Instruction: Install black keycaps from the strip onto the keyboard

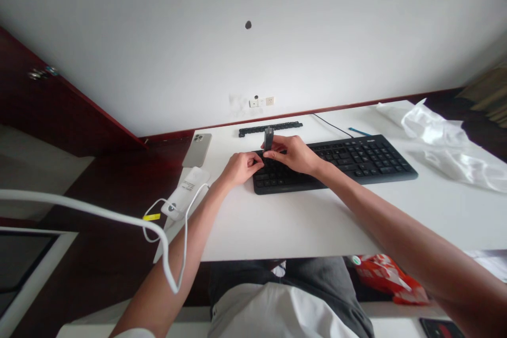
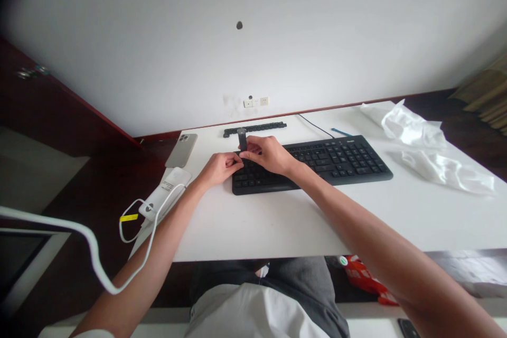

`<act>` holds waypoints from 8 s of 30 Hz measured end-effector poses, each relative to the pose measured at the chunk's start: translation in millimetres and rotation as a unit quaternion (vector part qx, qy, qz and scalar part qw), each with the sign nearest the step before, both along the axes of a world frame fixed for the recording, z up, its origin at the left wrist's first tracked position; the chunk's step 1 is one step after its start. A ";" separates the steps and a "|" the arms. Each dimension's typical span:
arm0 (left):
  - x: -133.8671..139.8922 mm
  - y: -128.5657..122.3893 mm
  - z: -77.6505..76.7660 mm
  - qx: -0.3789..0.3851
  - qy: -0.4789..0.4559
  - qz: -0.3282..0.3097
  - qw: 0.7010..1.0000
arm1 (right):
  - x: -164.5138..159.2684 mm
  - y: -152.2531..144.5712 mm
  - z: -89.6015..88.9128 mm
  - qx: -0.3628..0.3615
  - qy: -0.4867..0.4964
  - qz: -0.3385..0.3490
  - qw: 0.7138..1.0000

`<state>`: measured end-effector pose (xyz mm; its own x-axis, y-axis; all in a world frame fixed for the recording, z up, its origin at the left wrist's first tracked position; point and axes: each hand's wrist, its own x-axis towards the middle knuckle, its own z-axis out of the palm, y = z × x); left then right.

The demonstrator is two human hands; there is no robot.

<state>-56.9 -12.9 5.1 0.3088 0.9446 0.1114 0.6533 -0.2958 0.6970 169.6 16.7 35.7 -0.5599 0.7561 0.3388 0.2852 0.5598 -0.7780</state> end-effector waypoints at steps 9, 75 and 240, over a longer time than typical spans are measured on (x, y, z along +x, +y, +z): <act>1.1 -2.3 4.1 0.014 0.024 -0.001 1.000 | 8.0 -7.9 1.8 -0.003 -0.071 0.012 0.997; 6.3 -8.7 4.1 0.029 0.029 -0.012 0.999 | 17.5 0.8 -19.9 0.001 -0.038 0.015 0.999; 10.1 62.7 -14.9 0.035 0.226 0.237 0.944 | 24.5 11.3 -24.8 -0.039 -0.025 -0.161 0.986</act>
<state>-46.8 49.7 -9.8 -0.1156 0.9840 0.1357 0.9499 0.0696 0.3048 194.1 28.0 10.9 -0.3020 0.9196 0.2514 0.4773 0.3741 -0.7951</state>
